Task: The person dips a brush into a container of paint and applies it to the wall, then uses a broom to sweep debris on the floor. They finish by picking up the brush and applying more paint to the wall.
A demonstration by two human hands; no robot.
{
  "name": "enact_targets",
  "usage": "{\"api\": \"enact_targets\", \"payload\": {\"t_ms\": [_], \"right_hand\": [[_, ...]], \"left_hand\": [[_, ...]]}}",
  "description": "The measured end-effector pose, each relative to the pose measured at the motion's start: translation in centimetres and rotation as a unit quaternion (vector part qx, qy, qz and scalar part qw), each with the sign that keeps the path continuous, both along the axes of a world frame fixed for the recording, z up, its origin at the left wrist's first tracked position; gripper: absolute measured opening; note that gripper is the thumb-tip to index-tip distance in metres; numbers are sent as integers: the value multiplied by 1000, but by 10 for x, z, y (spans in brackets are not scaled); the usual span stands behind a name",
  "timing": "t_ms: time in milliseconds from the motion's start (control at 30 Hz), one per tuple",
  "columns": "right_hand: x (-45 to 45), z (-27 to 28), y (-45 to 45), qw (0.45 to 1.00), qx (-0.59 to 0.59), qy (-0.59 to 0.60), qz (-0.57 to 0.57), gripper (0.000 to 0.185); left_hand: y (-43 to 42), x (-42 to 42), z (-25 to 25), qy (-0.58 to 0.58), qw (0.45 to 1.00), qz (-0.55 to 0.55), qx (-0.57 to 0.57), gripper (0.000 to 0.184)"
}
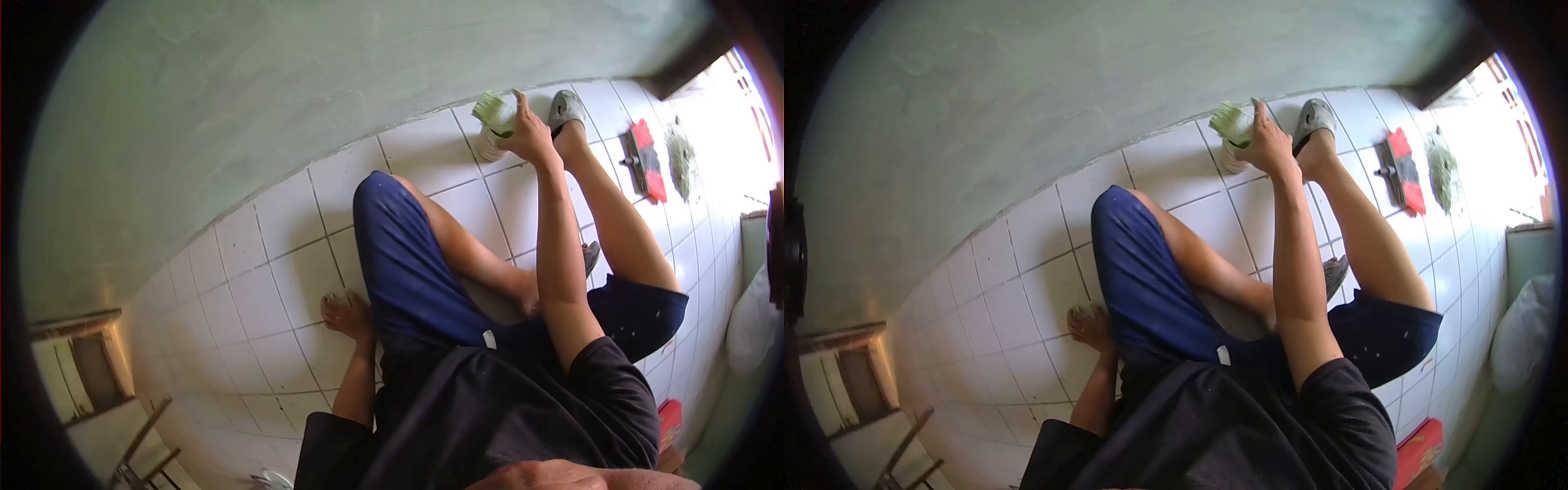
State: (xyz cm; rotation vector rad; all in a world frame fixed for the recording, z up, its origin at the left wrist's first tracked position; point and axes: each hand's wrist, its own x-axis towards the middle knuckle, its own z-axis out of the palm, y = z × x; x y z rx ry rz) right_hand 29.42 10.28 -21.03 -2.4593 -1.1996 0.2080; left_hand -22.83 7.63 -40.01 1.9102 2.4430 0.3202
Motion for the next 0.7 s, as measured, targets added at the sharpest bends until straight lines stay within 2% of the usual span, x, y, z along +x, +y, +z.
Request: {"api": "enact_targets", "payload": {"t_ms": [67, 100, 133, 167, 200, 233, 267, 300, 433, 600, 700], "right_hand": [[-1, 5, 0, 1000, -8, 11, 0, 116], [0, 4, 0, 1000, -7, 11, 13, 116], [1, 3, -1, 1000, -3, 3, 13, 116], [2, 3, -1, 1000, 2, -6, 12, 115], [0, 3, -1, 1000, 8, -12, 16, 115], [-2, 3, -1, 1000, 9, -12, 26, 115], [-4, 4, 0, 999, 7, -22, 22, 115], [-6, 4, -1, 999, 5, -33, 18, 115], [-12, 4, -4, 999, 13, -28, 33, 117], [-7, 2, -4, 1000, 20, -2, 23, 119], [-4, 1, -5, 999, 23, 5, 27, 126]], "left_hand": [[3, 3, 16, -24, 999, -23, 1, 60], [3, 20, 37, -109, 988, -104, -15, 59], [-7, 57, 62, -231, 943, -229, -66, 57], [-24, 103, 87, -341, 858, -359, -137, 56], [-46, 149, 106, -407, 757, -470, -200, 54], [-67, 189, 117, -432, 685, -542, -226, 53], [-88, 223, 121, -443, 637, -583, -239, 52], [-94, 240, 119, -448, 625, -596, -231, 50], [-80, 240, 112, -428, 649, -591, -215, 45], [-29, 145, 102, -356, 756, -513, -196, 39], [-8, 72, 93, -305, 837, -419, -175, 35]]}}
